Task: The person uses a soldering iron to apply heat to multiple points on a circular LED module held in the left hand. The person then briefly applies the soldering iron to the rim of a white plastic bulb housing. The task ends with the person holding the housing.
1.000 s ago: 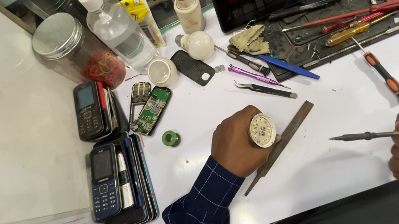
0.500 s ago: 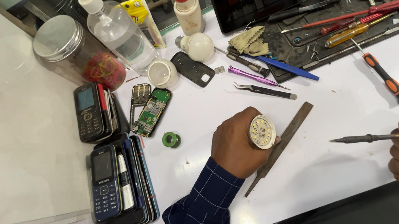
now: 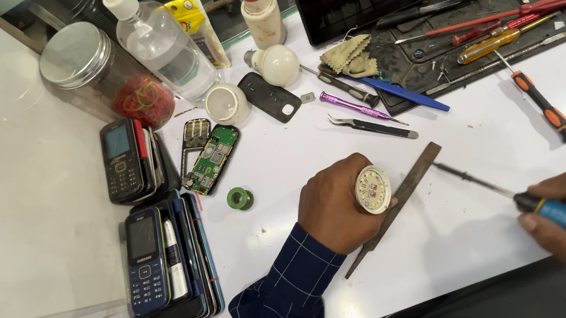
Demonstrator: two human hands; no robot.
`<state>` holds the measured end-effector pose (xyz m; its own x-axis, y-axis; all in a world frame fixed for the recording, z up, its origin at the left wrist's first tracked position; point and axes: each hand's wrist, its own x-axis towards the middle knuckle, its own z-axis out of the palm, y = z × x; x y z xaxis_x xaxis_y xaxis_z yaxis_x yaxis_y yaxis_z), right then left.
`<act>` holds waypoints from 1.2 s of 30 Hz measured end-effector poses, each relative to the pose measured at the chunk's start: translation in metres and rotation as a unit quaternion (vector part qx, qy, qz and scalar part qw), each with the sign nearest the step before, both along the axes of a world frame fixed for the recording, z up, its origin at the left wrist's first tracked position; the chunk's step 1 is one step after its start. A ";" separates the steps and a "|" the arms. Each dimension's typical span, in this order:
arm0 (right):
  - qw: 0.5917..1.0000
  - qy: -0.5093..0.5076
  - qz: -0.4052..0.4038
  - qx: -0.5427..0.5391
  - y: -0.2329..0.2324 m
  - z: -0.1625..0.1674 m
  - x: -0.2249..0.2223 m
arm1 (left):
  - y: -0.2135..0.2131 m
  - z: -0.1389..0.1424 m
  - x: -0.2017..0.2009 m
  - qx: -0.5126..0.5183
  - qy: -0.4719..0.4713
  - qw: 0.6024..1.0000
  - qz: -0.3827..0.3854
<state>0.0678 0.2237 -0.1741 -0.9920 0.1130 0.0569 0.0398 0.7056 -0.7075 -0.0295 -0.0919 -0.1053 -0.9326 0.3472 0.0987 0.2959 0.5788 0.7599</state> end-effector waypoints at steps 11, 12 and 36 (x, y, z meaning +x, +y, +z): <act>0.987 0.109 0.095 0.076 0.001 -0.017 0.009 | 0.001 -0.002 0.001 -0.020 0.012 1.000 -0.015; 0.975 0.198 0.095 0.033 0.001 -0.014 0.010 | 0.002 -0.002 0.002 -0.016 0.023 0.999 -0.018; 0.969 0.154 0.182 0.071 -0.006 0.017 -0.010 | 0.005 -0.003 0.000 -0.027 -0.011 1.000 -0.012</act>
